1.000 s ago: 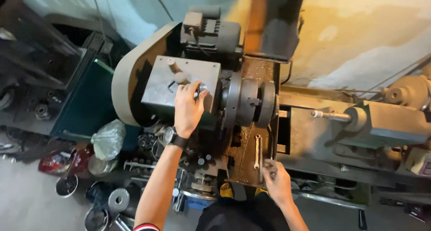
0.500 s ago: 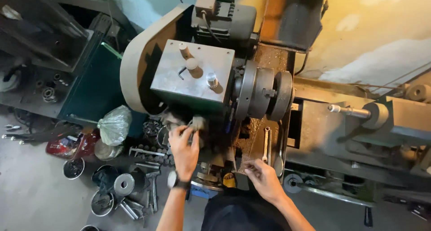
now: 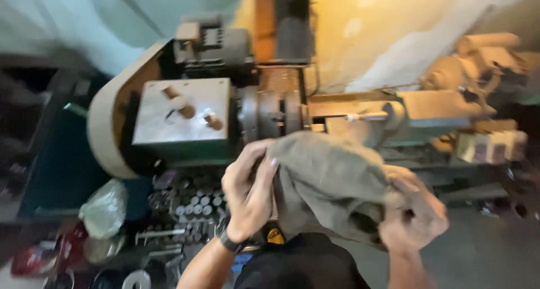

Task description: The recorder is adjusting and cleaning parts of an industrial metalworking machine.

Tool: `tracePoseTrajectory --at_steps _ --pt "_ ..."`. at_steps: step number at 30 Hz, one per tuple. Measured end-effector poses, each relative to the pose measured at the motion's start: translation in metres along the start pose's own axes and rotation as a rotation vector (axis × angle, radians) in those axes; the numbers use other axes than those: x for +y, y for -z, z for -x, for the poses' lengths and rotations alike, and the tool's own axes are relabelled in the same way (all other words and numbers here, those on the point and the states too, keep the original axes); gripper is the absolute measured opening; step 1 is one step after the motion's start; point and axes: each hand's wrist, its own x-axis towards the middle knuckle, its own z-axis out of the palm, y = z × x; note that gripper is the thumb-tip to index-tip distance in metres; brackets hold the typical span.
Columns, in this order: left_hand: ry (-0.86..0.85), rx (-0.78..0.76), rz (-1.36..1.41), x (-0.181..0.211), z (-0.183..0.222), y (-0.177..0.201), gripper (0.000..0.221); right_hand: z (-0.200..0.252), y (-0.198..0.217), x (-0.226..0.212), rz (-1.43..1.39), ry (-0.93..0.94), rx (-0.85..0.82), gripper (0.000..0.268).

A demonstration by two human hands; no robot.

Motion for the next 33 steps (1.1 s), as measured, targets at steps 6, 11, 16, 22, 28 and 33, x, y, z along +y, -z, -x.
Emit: tracePoseTrajectory --at_steps 6,11,16,22,28,33 --pt "0.295 -0.269 0.192 -0.064 -0.004 -0.083 0.02 0.003 0.104 0.0 0.831 0.104 0.133 0.02" --pt "0.107 -0.684 0.145 -0.046 0.003 -0.131 0.064 0.032 0.16 -0.003 0.19 -0.517 0.792 0.02" --pt "-0.242 -0.755 -0.057 -0.026 0.011 -0.162 0.107 0.006 0.155 -0.003 -0.164 -0.887 0.628 0.027" --pt "-0.251 -0.611 -0.221 -0.093 0.037 -0.172 0.049 -0.006 0.174 0.032 -0.302 -1.003 0.58 0.024" --pt "0.125 -0.673 -0.107 -0.095 0.03 -0.196 0.021 0.049 0.233 0.088 0.345 -1.065 -0.082 0.021" --pt "0.076 -0.962 -0.325 -0.106 0.048 -0.246 0.032 0.02 0.194 0.074 0.558 -0.299 -0.473 0.068"
